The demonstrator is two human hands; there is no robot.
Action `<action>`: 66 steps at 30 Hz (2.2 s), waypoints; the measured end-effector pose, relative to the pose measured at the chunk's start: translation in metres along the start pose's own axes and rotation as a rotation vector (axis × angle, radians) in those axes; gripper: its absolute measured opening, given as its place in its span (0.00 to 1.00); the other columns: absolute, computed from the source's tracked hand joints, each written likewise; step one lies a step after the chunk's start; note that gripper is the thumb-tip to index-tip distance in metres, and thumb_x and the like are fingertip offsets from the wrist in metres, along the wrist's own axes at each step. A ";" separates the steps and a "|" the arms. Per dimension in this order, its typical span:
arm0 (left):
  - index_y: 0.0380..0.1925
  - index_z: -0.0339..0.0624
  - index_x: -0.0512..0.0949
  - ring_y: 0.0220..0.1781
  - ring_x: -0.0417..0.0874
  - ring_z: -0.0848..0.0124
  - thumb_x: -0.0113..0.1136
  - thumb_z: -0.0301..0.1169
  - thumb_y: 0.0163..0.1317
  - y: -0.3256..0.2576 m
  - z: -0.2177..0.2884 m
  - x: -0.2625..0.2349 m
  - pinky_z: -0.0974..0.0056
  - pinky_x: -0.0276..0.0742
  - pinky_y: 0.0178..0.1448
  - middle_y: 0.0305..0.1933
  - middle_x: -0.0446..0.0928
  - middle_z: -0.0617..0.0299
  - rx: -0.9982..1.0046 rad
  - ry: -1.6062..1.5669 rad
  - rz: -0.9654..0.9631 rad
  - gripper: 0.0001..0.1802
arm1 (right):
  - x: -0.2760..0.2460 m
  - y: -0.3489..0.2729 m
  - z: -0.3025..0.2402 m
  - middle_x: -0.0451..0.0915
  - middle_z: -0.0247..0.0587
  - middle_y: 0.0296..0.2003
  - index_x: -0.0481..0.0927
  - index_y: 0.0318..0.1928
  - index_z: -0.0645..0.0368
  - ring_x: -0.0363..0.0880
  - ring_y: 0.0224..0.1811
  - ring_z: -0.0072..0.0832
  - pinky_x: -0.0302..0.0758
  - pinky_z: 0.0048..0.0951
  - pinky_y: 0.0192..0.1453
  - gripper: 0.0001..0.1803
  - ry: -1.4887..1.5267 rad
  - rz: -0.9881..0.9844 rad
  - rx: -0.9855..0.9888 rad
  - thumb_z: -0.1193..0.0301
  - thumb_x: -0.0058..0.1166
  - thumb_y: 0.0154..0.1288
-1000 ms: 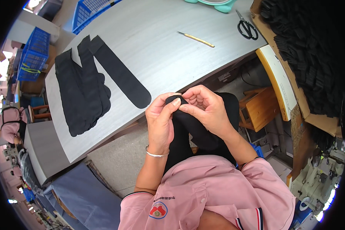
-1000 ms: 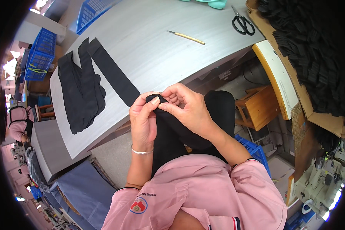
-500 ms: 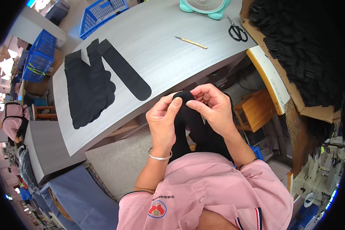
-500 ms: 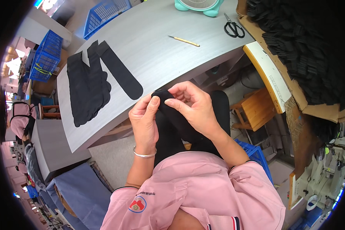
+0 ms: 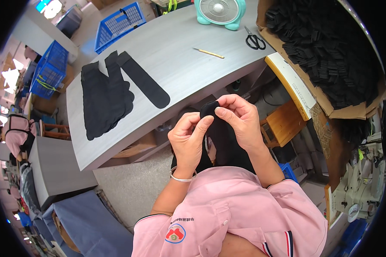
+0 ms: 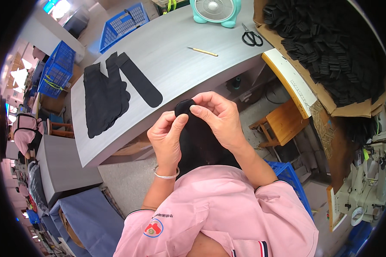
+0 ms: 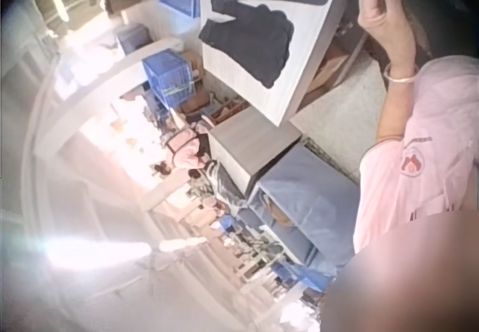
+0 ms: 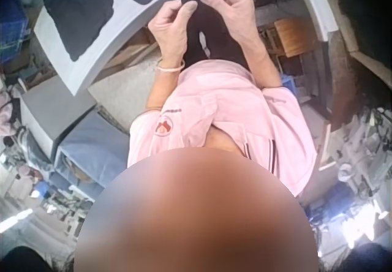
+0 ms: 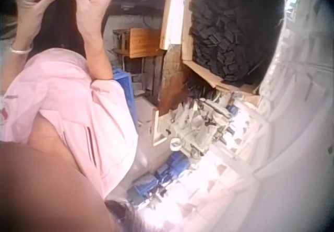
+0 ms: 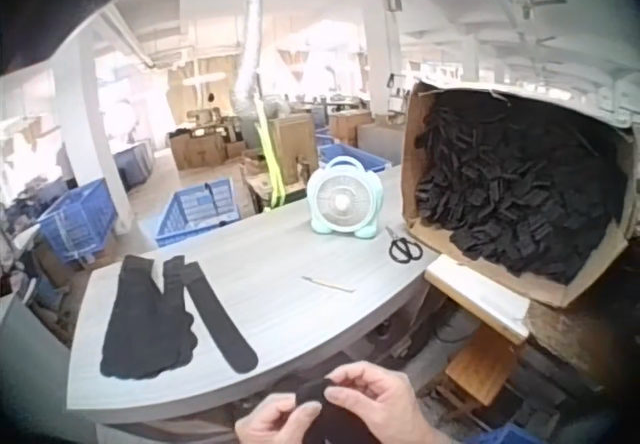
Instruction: The person is inserting a semi-rigid padding or stiffener piece into a black fabric sleeve and tucking the ends to complete the strap assembly.
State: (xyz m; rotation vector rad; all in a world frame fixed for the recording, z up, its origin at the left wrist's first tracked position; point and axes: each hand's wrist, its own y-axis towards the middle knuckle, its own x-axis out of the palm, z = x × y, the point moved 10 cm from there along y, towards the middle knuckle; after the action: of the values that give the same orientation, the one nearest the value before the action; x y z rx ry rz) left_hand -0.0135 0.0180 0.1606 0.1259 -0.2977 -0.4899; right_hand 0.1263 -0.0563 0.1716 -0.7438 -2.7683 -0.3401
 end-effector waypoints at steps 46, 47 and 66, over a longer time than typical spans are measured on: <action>0.49 0.33 0.79 0.52 0.86 0.57 0.64 0.30 0.67 0.149 -0.101 -0.040 0.55 0.81 0.62 0.47 0.84 0.48 -0.359 -0.482 0.016 0.14 | -0.083 0.273 0.137 0.82 0.46 0.50 0.82 0.48 0.63 0.80 0.53 0.43 0.74 0.38 0.55 0.16 -1.404 0.226 -0.537 0.64 0.60 0.66; 0.49 0.34 0.78 0.51 0.86 0.57 0.63 0.30 0.68 0.151 -0.104 -0.040 0.55 0.81 0.62 0.46 0.84 0.48 -0.375 -0.495 0.025 0.14 | -0.087 0.277 0.146 0.83 0.45 0.49 0.81 0.47 0.63 0.79 0.54 0.43 0.73 0.39 0.56 0.15 -1.391 0.198 -0.511 0.65 0.61 0.66; 0.49 0.34 0.80 0.49 0.86 0.66 0.62 0.28 0.69 0.132 -0.111 -0.002 0.63 0.80 0.58 0.46 0.84 0.53 -0.361 -0.542 -0.113 0.12 | 0.003 0.130 0.005 0.79 0.31 0.26 0.88 0.46 0.48 0.76 0.20 0.24 0.70 0.27 0.22 0.15 -0.942 -0.144 -0.521 0.76 0.67 0.56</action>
State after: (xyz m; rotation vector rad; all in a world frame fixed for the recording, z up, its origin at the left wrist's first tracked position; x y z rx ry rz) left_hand 0.0785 0.1400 0.0797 -0.3506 -0.7279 -0.6793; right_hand 0.1902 0.0559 0.1885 -1.0157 -3.6784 -0.9827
